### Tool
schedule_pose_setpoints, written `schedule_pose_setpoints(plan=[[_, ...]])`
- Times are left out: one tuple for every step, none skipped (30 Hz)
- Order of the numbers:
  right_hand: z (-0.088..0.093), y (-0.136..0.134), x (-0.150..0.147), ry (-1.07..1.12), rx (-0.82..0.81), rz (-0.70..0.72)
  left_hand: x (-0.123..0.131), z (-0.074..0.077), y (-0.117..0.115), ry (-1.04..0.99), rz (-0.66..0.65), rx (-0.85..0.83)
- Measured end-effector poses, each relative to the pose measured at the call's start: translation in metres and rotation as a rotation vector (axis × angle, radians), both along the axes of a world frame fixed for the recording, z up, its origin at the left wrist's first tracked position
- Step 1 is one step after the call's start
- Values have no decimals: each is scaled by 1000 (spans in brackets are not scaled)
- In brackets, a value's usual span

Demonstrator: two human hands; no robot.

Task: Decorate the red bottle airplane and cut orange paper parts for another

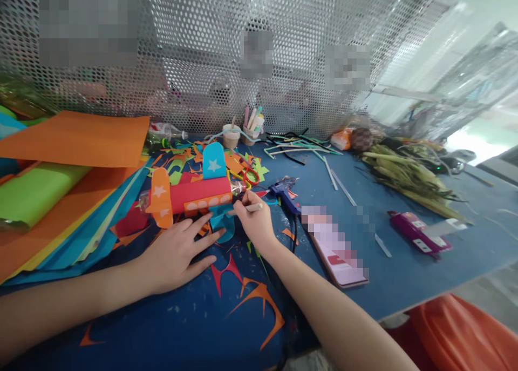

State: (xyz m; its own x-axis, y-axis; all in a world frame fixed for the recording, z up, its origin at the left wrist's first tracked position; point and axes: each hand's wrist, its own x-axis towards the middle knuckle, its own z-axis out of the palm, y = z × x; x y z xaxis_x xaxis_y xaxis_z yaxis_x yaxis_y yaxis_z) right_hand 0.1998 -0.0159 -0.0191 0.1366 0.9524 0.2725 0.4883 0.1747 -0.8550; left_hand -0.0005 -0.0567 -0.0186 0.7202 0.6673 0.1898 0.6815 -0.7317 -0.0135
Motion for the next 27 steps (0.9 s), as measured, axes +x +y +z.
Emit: schedule_pose_setpoints(plan=[[0, 0, 1, -10, 5, -11, 0, 0, 0, -3, -2, 1], [0, 0, 1, -20, 11, -20, 0, 1, 0, -4, -5, 0], [-1, 1, 2, -29, 16, -28, 0, 1, 0, -3, -7, -2], [-1, 1, 2, -38, 17, -34, 0, 1, 0, -2, -9, -3], [-1, 1, 3, -44, 18, -36, 0, 1, 0, -3, -12, -4], [0, 1, 3, -47, 19, -39, 0, 1, 0, -6, -13, -5], [0, 0, 3, -45, 18, -41, 0, 1, 0, -10, -12, -6], [1, 0, 2, -41, 15, -42, 0, 1, 0, -16, -12, -7], [2, 0, 2, -38, 11, -43, 0, 1, 0, -23, -13, -9], [3, 0, 2, -35, 8, -44, 0, 1, 0, -28, -16, -13], [4, -1, 1, -34, 5, -43, 0, 0, 0, -31, -19, -18], [4, -1, 1, -36, 4, -43, 0, 0, 0, -34, -21, -24], [5, -1, 1, -37, 5, -42, 0, 0, 0, -36, -22, -29], [5, -1, 1, -38, 8, -41, 0, 1, 0, -37, -21, -34], [4, 0, 1, -39, 12, -37, 0, 1, 0, -36, -19, -37], [4, 0, 1, -38, 16, -31, -1, 1, 0, -35, -19, -40], [3, 0, 2, -36, 17, -24, -1, 2, 0, -33, -19, -41], [2, 0, 2, -32, 17, -14, -1, 2, 0, -29, -20, -43], [1, 0, 2, -29, 14, 0, -1, 2, 1, -25, -22, -45], [0, 0, 2, -25, 9, 15, -1, 2, 1, -23, -24, -46], [0, -1, 2, -23, 3, 30, -1, 2, 1, -22, -26, -47], [-1, -2, 1, -21, -1, 47, -1, 2, 1, -23, -27, -48], [-1, -3, 0, -20, -3, 64, -1, 2, 1, -26, -26, -49], [-1, -4, -1, -19, -5, 78, -1, 2, 1, -28, -27, -49], [0, -6, -2, -20, -7, 91, -1, 2, 1, -29, -25, -49], [0, -7, -4, -22, -8, 102, 0, 2, 1, -26, -23, -50], [1, -8, -5, -29, -7, 110, 0, 2, 1, -23, -22, -51]])
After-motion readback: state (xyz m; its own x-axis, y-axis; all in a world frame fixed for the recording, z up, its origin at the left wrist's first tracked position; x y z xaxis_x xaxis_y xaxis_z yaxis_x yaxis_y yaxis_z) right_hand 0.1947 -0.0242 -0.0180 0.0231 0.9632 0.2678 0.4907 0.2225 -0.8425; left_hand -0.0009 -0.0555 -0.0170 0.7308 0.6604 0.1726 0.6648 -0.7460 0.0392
